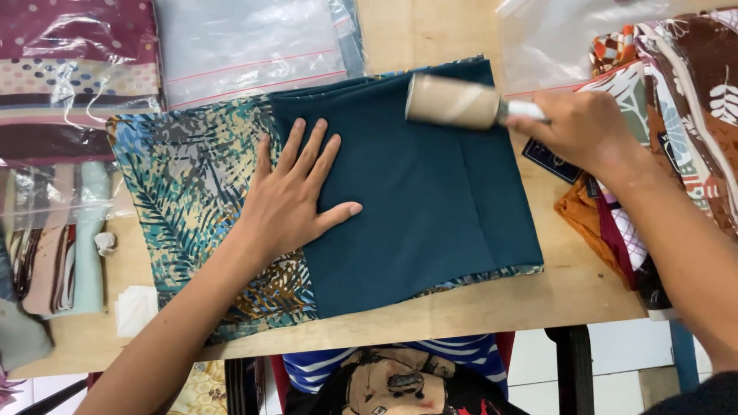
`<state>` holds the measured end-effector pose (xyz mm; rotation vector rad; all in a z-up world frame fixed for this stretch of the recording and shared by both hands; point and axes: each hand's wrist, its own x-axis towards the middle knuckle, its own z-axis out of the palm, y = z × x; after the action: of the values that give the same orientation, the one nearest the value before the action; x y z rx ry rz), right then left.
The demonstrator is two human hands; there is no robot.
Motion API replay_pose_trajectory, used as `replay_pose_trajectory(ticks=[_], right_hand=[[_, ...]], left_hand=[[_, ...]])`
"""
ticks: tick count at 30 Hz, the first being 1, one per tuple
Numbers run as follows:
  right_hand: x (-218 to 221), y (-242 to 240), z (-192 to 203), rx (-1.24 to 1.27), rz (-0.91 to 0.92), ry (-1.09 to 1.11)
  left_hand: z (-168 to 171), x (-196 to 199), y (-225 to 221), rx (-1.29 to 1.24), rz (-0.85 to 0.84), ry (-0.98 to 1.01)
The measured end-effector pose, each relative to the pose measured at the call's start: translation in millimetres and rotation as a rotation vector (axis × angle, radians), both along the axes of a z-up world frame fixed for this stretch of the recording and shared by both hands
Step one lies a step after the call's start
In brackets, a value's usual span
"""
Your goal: Using a lint roller to remove dust and lint from several pieces of folded patterned fabric on a workspace.
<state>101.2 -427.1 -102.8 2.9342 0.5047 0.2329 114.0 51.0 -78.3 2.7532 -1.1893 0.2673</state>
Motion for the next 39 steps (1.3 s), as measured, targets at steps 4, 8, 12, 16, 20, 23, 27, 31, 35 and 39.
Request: replay_pose_trajectory(ticks=[4,8,12,16,20,23,27,31,35,39], right_hand=[[16.0,38.0,35.3,0.24,-0.456,0.287],[7.6,26.9,44.1,0.454,-0.386,0.131],[-26.8,-5.1,37.0,0.33,-0.09,0.12],[-48.3,-3.4,34.1,0.189,0.077,0.094],[-40.8,3.0,24.6,0.106,-0.086,0.107],[-47.6,13.0,31.8,0.189,-0.204,0.055],[-87.4,31.8,57.9,0.32,-0.327,0.144],[-130.2,44.0,58.0,0.421,-0.348,0.174],[-153.6,63.3,54.8,0.629,-0.565,0.272],[-163.0,83.1,54.2,0.713,-0.685,0.278]], left_hand=[[-1.2,-1.1,0.1,0.013,-0.007,0.03],[2.4,0.9,-1.3,0.027,-0.001,0.047],[3.8,0.6,-1.8,0.011,-0.002,0.089],[3.8,-0.2,-1.4,0.02,-0.004,0.094],[4.7,-1.3,-3.7,0.019,-0.017,0.1],[10.3,-7.1,-8.1,0.073,0.021,0.082],[22.7,-32.2,-33.1,0.031,-0.029,-0.019],[31.5,-62.6,-77.9,-0.066,-0.251,0.004],[15.2,-81.8,-109.8,-0.075,-0.552,0.058],[13.0,-90.1,-116.6,-0.103,-0.722,0.181]])
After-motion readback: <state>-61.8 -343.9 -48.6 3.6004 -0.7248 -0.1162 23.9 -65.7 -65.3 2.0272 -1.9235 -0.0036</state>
